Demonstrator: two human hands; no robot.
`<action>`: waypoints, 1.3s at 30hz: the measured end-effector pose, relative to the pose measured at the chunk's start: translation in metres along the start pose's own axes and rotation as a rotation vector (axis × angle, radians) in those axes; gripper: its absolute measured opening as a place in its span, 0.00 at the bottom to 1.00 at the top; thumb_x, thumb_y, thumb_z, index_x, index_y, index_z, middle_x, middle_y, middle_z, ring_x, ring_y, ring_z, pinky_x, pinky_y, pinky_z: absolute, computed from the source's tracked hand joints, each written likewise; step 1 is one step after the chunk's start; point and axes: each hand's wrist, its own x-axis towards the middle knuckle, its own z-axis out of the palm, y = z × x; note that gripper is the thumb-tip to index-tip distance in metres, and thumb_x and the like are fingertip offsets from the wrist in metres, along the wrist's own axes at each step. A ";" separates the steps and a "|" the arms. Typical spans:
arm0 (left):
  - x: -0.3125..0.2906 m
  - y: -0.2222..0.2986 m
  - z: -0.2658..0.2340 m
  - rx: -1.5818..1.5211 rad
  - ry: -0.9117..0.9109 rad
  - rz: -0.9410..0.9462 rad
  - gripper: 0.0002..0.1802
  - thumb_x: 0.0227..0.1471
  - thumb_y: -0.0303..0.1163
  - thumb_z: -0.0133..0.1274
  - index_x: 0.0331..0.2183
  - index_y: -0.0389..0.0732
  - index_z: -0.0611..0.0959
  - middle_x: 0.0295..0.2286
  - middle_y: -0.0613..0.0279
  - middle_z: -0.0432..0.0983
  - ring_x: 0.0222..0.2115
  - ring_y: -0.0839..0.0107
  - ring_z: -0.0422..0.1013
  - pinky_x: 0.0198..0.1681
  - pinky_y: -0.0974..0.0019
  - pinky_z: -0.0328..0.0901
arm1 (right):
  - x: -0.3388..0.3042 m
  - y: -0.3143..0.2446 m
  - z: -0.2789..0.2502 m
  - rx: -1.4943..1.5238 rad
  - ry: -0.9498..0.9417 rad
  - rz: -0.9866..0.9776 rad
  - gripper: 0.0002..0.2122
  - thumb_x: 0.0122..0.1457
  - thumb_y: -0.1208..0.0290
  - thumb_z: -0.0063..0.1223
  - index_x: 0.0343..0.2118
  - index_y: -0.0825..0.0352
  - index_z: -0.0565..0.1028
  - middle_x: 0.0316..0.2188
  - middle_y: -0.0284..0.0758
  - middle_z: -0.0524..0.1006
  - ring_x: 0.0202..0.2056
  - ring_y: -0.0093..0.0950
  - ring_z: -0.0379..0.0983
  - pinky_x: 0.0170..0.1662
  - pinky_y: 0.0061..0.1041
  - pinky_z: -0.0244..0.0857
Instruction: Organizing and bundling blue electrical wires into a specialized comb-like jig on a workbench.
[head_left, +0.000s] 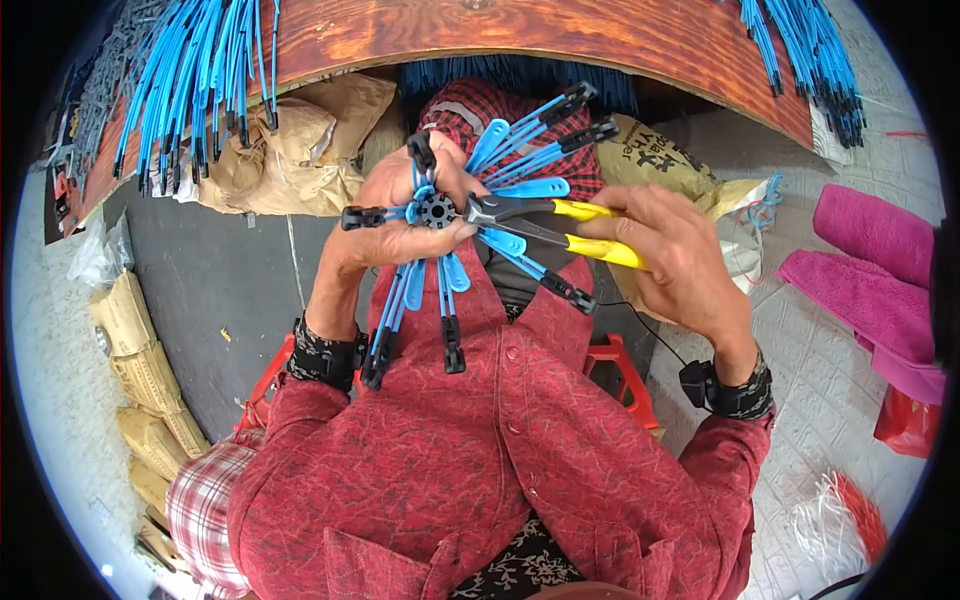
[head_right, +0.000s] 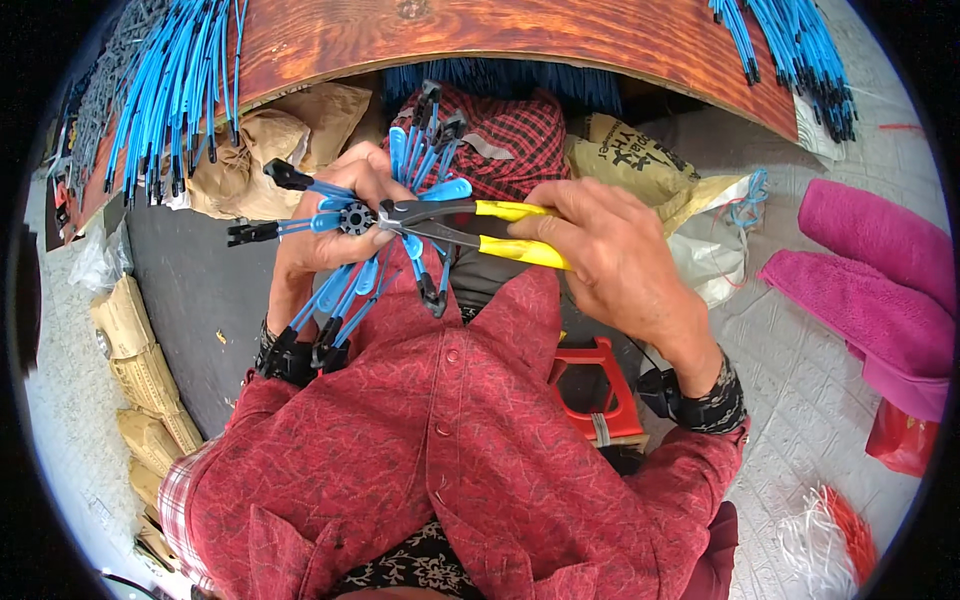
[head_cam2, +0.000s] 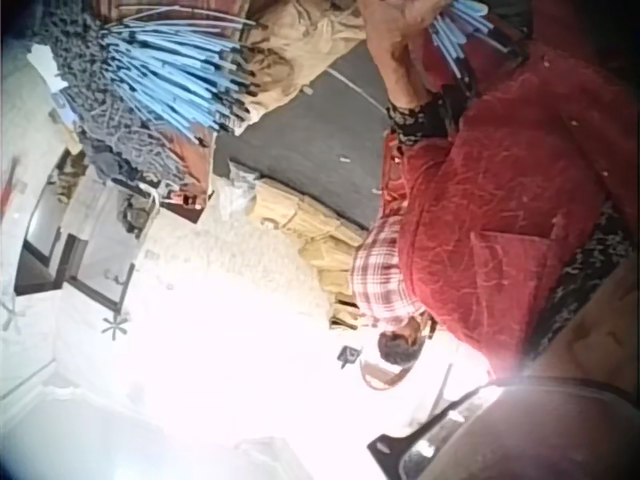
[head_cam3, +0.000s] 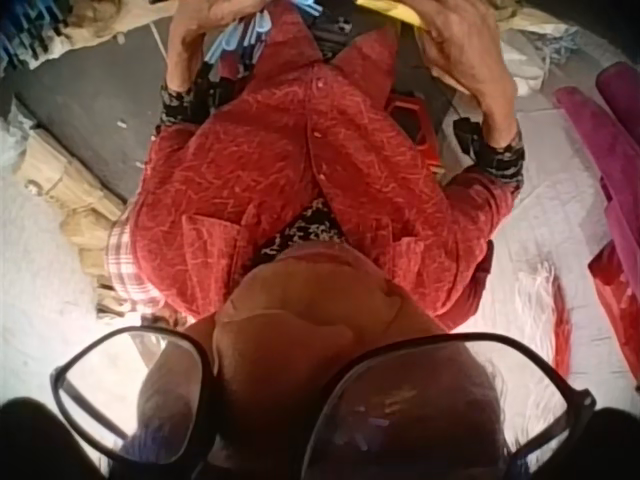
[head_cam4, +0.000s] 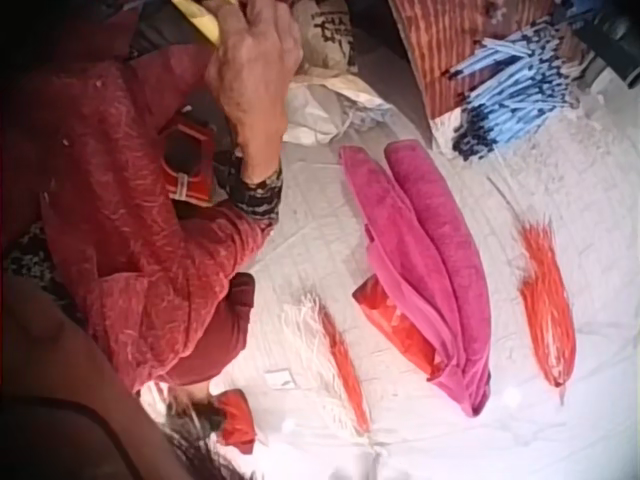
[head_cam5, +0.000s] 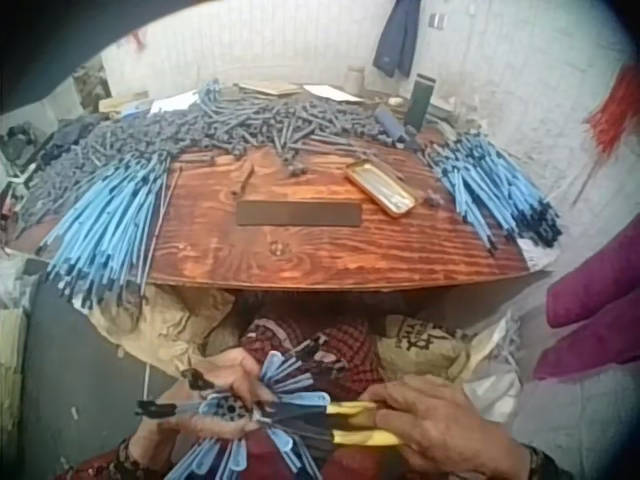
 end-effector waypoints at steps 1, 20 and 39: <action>0.000 0.000 0.000 -0.003 0.000 0.002 0.15 0.40 0.35 0.67 0.25 0.42 0.76 0.26 0.61 0.77 0.32 0.62 0.74 0.38 0.59 0.67 | 0.001 -0.001 -0.003 -0.044 0.026 -0.025 0.17 0.45 0.81 0.55 0.40 0.62 0.80 0.44 0.36 0.76 0.43 0.39 0.74 0.45 0.36 0.69; -0.003 -0.002 -0.009 -0.040 -0.097 -0.012 0.16 0.36 0.33 0.70 0.26 0.41 0.79 0.26 0.64 0.74 0.30 0.66 0.71 0.34 0.63 0.63 | 0.014 -0.009 -0.026 -0.155 -0.136 -0.051 0.14 0.51 0.75 0.57 0.43 0.61 0.79 0.43 0.35 0.75 0.43 0.39 0.73 0.44 0.36 0.68; -0.017 -0.017 -0.003 -0.616 0.072 -0.096 0.25 0.32 0.38 0.75 0.35 0.37 0.86 0.29 0.60 0.78 0.35 0.68 0.67 0.39 0.64 0.60 | 0.016 0.005 0.035 0.407 -0.138 -0.007 0.14 0.58 0.62 0.60 0.36 0.69 0.74 0.33 0.40 0.74 0.34 0.42 0.73 0.35 0.36 0.65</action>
